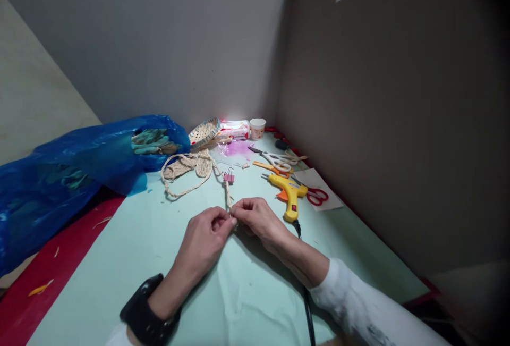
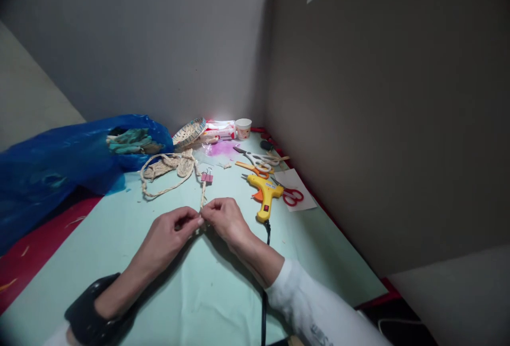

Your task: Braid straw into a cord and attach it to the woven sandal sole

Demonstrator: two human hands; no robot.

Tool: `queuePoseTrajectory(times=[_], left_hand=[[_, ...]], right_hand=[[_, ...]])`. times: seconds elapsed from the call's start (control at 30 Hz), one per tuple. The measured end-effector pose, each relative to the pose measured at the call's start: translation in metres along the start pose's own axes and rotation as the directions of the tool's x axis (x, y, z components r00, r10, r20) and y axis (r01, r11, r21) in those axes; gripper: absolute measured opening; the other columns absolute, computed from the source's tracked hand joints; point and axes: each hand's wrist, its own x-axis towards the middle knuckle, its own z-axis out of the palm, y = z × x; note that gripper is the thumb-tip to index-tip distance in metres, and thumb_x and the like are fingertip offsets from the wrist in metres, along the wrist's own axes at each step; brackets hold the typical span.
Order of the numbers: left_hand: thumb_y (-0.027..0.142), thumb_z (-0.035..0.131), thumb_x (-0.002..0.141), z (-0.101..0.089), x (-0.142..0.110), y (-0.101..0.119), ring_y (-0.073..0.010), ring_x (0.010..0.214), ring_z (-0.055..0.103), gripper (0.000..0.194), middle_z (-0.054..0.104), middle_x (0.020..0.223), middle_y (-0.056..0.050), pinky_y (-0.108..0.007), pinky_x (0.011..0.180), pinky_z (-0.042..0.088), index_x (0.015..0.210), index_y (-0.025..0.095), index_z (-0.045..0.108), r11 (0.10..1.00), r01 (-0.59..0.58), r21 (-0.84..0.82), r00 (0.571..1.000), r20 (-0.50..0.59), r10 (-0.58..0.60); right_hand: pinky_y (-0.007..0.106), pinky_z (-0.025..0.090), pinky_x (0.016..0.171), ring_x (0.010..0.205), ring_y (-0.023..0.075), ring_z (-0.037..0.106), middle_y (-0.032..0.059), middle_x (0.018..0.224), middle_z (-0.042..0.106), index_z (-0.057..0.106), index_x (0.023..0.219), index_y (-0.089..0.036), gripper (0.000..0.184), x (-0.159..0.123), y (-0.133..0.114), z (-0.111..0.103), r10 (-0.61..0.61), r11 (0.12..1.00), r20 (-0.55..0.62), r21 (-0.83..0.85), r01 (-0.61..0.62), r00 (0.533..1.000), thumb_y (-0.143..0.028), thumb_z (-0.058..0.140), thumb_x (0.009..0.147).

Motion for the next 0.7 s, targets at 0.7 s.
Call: queuePoseTrajectory(times=[0.7], left_hand=[[0.026,0.073,0.069,0.007,0.018,-0.016,0.0009,0.037,0.025,0.021,0.046,0.048,0.005,-0.015,0.035,0.014,0.066,0.009,0.060,0.497,0.354,-0.792,0.935,0.316,-0.163]], right_hand=[[0.025,0.026,0.052,0.049,0.0091,0.035,-0.0023,0.052,0.047,0.059,0.060,-0.014,0.032,-0.008,0.003,0.006,-0.097,0.965,0.119,-0.233,0.123,0.988,-0.032,0.050,0.085]])
